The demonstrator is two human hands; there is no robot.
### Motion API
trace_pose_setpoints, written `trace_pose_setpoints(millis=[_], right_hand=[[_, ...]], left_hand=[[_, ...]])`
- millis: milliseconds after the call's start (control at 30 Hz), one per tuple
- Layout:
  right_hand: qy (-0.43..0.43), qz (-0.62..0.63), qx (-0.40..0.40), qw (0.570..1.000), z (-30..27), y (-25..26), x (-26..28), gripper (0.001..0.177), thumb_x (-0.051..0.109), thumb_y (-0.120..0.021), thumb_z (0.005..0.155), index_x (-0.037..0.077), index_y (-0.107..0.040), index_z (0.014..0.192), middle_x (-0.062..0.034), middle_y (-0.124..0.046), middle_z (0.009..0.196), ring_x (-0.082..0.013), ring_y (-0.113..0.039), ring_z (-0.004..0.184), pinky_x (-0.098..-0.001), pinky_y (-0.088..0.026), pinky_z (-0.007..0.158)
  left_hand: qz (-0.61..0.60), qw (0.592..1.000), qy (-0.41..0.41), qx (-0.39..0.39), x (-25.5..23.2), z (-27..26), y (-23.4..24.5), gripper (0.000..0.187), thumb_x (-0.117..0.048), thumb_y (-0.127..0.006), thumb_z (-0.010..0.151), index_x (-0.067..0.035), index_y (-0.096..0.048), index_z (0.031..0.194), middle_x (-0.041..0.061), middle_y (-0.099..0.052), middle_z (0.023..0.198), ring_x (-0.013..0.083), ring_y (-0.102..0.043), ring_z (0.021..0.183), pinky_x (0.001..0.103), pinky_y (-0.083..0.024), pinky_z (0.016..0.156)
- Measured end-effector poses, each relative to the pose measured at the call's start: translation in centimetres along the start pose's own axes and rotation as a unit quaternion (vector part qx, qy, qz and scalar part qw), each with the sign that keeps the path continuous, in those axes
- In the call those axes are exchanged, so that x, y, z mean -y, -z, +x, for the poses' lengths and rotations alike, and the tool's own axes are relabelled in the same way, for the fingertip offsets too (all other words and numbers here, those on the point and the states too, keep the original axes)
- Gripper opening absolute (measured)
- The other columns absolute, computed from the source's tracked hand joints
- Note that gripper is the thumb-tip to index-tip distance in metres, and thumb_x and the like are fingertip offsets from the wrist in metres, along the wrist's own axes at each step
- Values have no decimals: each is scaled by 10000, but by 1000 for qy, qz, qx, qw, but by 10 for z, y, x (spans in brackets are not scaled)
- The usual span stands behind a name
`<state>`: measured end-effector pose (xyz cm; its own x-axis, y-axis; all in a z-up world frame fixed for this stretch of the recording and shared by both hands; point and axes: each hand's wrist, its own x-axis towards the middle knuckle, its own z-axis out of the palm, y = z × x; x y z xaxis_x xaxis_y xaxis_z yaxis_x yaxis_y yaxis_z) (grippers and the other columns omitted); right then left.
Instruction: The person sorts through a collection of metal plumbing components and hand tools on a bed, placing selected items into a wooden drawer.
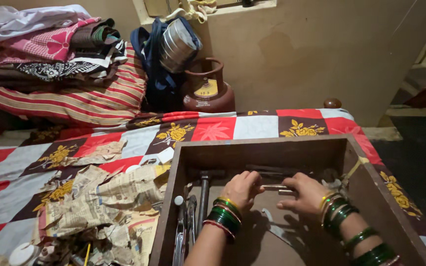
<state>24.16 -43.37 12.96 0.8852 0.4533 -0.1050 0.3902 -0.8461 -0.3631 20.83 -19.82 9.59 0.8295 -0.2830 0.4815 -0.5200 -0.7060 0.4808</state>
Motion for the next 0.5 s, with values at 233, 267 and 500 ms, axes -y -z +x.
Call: trace_pose_setpoints(millis=[233,267,500], right_hand=[[38,56,-106,992,17,-21,-17,398,345,-788,769,146,-735,1110,-115,-623,1116,-320,-639,1058,-410,-525,922],[37,56,-106,992,20,-22,-18,398,345,-788,769,146,-735,1110,-115,-623,1116,-320,-639,1058,-410,-525,922],[19,88,-124,988,41,-58,-28,414,243,-810,703,133,-700,1087,-101,-610,1086,-272,-673,987,-368,-564,900]], left_hand=[[131,985,72,-92,-17,2,-6,191,-329,-761,864,-190,-644,924,1,-649,894,261,-607,904,475,-422,760],[144,981,88,-94,-13,1,-9,189,-332,-767,851,-194,-656,916,-11,-653,903,254,-597,934,472,-407,787],[200,972,117,-42,11,-5,-32,176,-285,-798,778,-196,-693,888,12,-670,938,291,-577,986,486,-414,801]])
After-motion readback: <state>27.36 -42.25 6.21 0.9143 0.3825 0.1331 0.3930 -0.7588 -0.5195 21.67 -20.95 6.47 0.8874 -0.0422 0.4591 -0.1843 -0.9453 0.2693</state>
